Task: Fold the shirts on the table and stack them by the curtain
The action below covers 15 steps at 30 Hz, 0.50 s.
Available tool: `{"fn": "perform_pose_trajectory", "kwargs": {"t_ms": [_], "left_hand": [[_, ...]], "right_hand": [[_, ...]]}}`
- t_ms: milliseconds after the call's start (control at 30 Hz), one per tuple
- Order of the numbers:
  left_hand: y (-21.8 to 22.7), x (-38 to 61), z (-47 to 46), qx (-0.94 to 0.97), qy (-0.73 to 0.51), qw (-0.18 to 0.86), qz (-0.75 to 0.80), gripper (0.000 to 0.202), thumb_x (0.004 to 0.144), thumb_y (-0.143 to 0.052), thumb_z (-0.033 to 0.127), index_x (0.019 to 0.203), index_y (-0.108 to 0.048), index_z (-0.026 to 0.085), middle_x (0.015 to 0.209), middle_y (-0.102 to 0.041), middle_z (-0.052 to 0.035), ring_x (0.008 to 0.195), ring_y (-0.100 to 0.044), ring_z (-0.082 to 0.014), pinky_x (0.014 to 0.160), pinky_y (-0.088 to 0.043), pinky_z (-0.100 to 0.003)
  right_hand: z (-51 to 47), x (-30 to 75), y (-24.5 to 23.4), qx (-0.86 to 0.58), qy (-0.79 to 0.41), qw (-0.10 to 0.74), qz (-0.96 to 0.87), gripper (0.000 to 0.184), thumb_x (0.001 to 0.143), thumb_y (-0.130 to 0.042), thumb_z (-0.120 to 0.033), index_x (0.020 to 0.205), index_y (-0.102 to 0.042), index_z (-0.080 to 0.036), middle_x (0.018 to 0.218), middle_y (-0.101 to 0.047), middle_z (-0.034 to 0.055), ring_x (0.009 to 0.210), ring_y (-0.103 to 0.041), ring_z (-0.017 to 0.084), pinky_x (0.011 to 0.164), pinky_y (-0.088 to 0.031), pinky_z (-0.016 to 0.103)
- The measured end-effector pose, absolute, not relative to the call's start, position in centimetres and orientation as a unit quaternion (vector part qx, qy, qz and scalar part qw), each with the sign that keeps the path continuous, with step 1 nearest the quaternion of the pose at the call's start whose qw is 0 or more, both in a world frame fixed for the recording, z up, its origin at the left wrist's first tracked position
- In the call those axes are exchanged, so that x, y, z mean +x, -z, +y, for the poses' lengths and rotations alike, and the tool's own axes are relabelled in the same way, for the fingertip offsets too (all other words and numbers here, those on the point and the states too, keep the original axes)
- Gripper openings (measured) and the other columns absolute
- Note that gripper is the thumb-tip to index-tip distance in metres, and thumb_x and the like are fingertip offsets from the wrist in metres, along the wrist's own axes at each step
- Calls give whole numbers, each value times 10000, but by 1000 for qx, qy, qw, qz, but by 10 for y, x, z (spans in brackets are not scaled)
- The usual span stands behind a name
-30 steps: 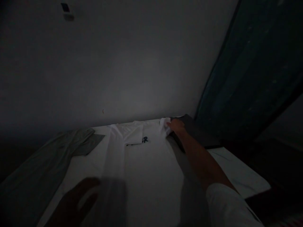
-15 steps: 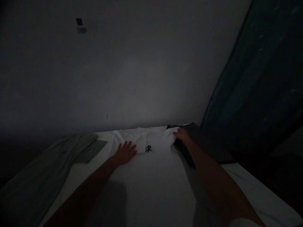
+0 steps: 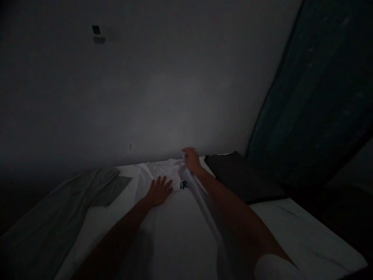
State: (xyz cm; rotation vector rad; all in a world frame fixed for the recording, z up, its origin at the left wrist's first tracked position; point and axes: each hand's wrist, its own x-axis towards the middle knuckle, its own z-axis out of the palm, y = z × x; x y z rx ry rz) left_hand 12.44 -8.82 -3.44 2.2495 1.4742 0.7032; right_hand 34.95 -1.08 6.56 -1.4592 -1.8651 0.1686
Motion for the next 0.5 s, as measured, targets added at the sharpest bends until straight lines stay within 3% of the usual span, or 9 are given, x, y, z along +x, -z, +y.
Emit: {"fn": "perform_pose_trajectory", "kwargs": {"t_ms": [67, 133, 233, 300, 400, 500], "left_hand": [[30, 116, -73, 725, -325, 281, 538, 514, 1060, -361, 415, 1460, -554, 156, 1590, -476, -154, 1539, -300, -348, 1265, -149, -585], [26, 104, -58, 665, -378, 339, 548, 538, 1079, -245, 383, 1509, -478, 159, 1539, -538, -146, 1472, -436, -266, 1243, -311, -482], [23, 88, -44, 588, -435, 422, 535, 582, 1074, -242, 460, 1510, -452, 138, 1376, -668, -154, 1322, -601, -278, 1102, -512, -444], [25, 82, -41, 484, -491, 506, 518, 544, 1039, -386, 479, 1418, -537, 119, 1190, -748, -157, 1189, -688, -315, 989, -592, -451], [31, 83, -40, 317, -546, 589, 505, 383, 929, -638, 330, 1241, -631, 109, 950, -768, -133, 996, -752, -321, 863, -637, -426], [36, 86, -37, 304, -537, 596, 513, 328, 877, -730, 267, 1153, -656, 106, 924, -750, -116, 879, -751, -275, 795, -636, -408]], "right_hand": [[-30, 290, -71, -464, -76, 302, -829, 496, 863, -534, -71, 1339, -627, -177, 1426, -613, 147, 1343, -552, 250, 1157, -407, 405], [-63, 247, -75, -367, -82, 237, -896, 536, 914, -614, -191, 1446, -548, -199, 1528, -520, 158, 1416, -480, 270, 1162, -404, 402], [-137, 233, -77, -280, -103, 167, -940, 530, 937, -666, -285, 1450, -543, -227, 1482, -571, 127, 1357, -535, 269, 1116, -453, 396], [-194, 259, -71, -289, -120, 147, -938, 593, 925, -694, -298, 1484, -509, -234, 1500, -561, 121, 1328, -566, 274, 1078, -491, 405], [-276, 327, -38, -375, -129, 154, -905, 573, 952, -661, -354, 1497, -512, -262, 1503, -572, 109, 1312, -593, 256, 1064, -520, 384], [-341, 398, 18, -520, -52, 206, -827, 488, 983, -597, -432, 1446, -584, -278, 1424, -639, 112, 1250, -646, 258, 1007, -570, 397]]}}
